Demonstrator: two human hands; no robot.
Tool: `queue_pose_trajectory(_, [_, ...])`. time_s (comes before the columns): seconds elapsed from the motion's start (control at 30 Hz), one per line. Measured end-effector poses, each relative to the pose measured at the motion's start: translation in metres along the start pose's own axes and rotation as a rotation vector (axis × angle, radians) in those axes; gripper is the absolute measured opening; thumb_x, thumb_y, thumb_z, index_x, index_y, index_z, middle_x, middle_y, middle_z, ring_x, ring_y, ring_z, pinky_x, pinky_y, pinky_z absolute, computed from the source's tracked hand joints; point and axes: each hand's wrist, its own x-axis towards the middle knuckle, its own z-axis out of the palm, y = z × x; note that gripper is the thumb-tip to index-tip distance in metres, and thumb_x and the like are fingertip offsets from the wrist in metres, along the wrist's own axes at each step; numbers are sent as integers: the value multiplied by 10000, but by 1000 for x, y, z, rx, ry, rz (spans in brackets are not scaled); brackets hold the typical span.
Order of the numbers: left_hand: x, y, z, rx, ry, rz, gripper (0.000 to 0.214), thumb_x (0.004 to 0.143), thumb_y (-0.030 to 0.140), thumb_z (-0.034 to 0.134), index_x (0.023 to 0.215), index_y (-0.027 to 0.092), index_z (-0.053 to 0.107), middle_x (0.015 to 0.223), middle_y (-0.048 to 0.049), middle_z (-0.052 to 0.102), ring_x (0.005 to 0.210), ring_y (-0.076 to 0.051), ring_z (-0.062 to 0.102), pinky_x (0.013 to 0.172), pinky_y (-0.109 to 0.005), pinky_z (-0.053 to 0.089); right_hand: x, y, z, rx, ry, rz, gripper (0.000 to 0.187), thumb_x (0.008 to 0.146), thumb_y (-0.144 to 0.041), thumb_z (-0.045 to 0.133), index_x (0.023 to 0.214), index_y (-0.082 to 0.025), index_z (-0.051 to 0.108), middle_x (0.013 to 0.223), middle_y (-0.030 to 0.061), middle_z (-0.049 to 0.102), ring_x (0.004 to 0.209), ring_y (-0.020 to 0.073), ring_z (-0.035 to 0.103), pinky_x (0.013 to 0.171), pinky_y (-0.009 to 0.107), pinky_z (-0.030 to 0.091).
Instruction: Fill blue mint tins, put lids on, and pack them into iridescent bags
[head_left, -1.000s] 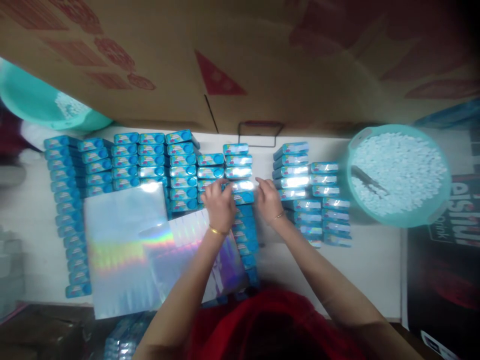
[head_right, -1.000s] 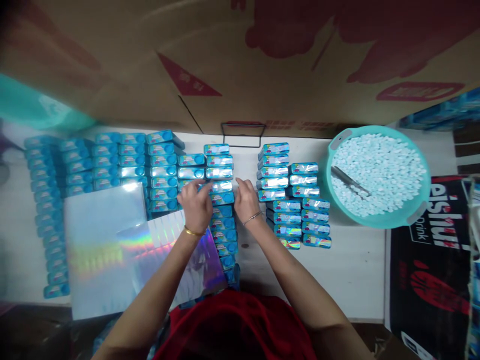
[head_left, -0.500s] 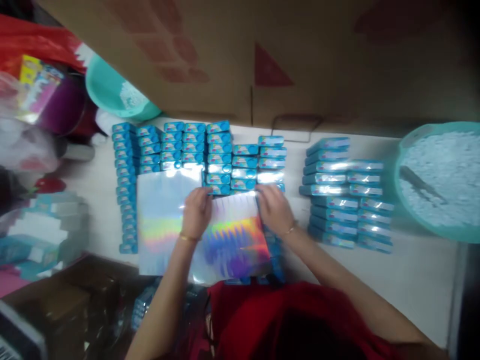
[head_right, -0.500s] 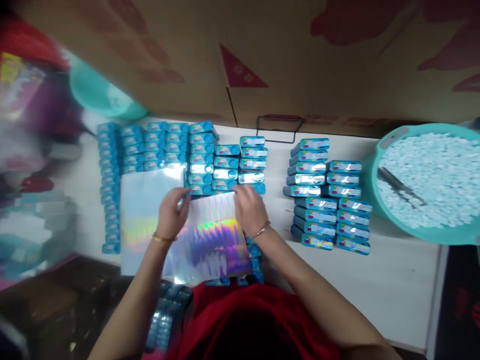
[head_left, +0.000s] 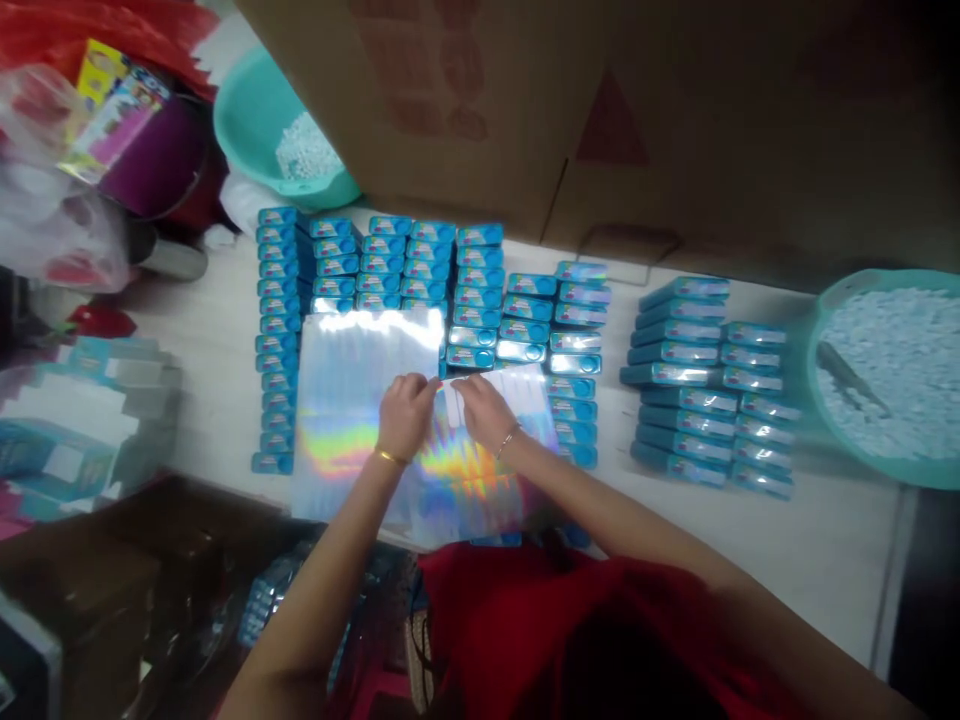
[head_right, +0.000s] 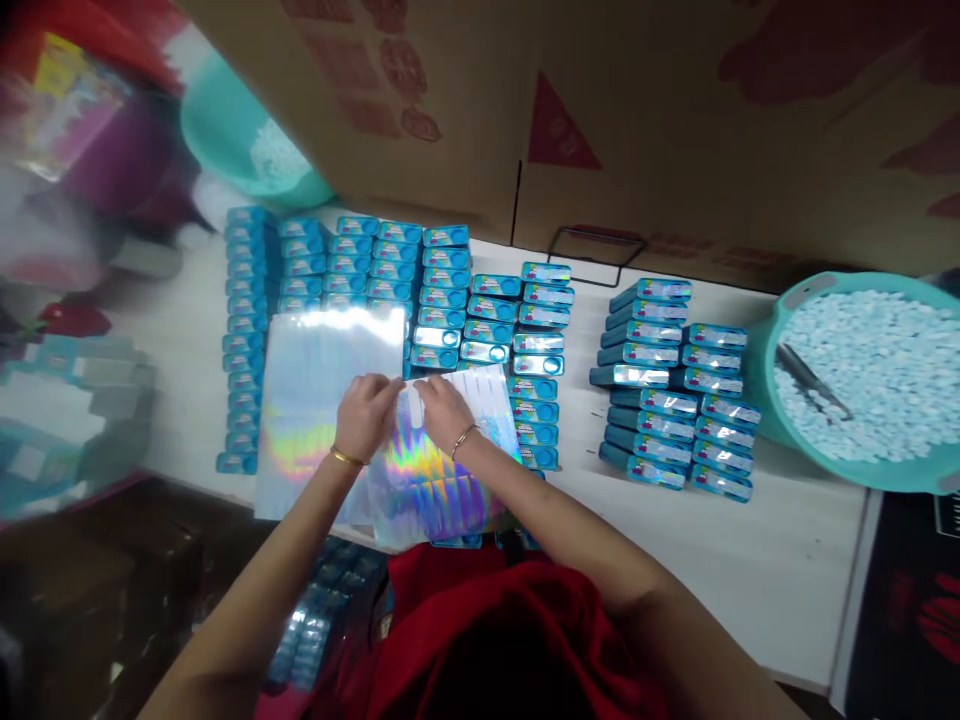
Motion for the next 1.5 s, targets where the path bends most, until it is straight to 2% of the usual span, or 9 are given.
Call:
queue_pose_trajectory(0.27, [-19, 5, -2, -61, 9, 52, 225, 908, 201, 471, 1068, 188, 629, 1128, -132, 635, 968, -254, 538, 779, -384, 426, 1, 1, 4, 150, 83, 4, 390, 767, -13, 397, 1090, -115, 588, 984, 130, 526, 929, 240, 518, 838, 362, 465])
queue_pose_trajectory(0.37, [-34, 23, -20, -215, 60, 19, 135, 892, 203, 504, 953, 187, 623, 1008, -107, 659, 905, -223, 564, 786, -364, 434, 3, 2, 1, 211, 89, 21, 311, 835, -73, 378, 1048, -122, 599, 965, 129, 534, 912, 234, 522, 832, 365, 455])
queue_pose_trajectory(0.43, [-41, 42, -39, -377, 182, -145, 60, 871, 212, 552, 897, 190, 601, 888, -65, 648, 843, -191, 572, 779, -336, 439, 3, 1, -6, 316, 100, 36, 257, 909, -184, 373, 994, -147, 612, 922, 105, 541, 903, 220, 525, 850, 362, 442])
queue_pose_trajectory(0.53, [-39, 72, -65, -691, 453, -564, 86, 832, 250, 630, 860, 191, 574, 812, -18, 604, 770, -145, 563, 741, -286, 449, -6, -8, -23, 584, 90, 91, 372, 961, -421, 350, 926, -176, 627, 861, 60, 550, 862, 186, 537, 844, 338, 438])
queue_pose_trajectory(0.63, [-25, 95, -72, -1003, 553, -811, 161, 782, 290, 687, 826, 187, 571, 771, 6, 593, 725, -118, 562, 708, -248, 456, -27, -22, -44, 846, 23, 188, 445, 929, -552, 368, 899, -187, 620, 823, 29, 568, 776, 157, 541, 760, 304, 446])
queue_pose_trajectory(0.83, [9, 132, -35, -1258, 340, -894, 188, 724, 302, 715, 751, 175, 578, 695, 19, 598, 682, -114, 571, 692, -242, 458, -74, -16, -88, 799, 240, 369, 321, 876, -463, 528, 698, -197, 522, 664, -20, 522, 648, 127, 490, 647, 258, 415])
queue_pose_trajectory(1.1, [88, 187, 26, -968, 302, -549, 124, 799, 269, 607, 707, 189, 580, 787, -12, 597, 828, -158, 568, 809, -300, 449, -77, 83, -152, 206, 352, 402, 305, 891, -385, 465, 649, -202, 493, 607, -14, 485, 597, 140, 453, 587, 257, 347])
queue_pose_trajectory(1.27, [114, 201, 43, -674, 211, -535, 87, 791, 255, 619, 724, 201, 604, 957, -47, 616, 966, -225, 534, 887, -390, 377, -66, 121, -155, -90, 260, 421, 254, 899, -263, 402, 670, -203, 495, 657, 51, 557, 648, 191, 505, 635, 292, 347])
queue_pose_trajectory(1.5, [114, 203, 59, -480, 148, -497, 95, 822, 275, 592, 769, 197, 605, 1022, -76, 590, 1007, -268, 495, 844, -422, 331, -60, 132, -141, -255, 154, 481, 245, 910, -189, 370, 765, -160, 566, 725, 117, 620, 667, 219, 542, 646, 307, 352])
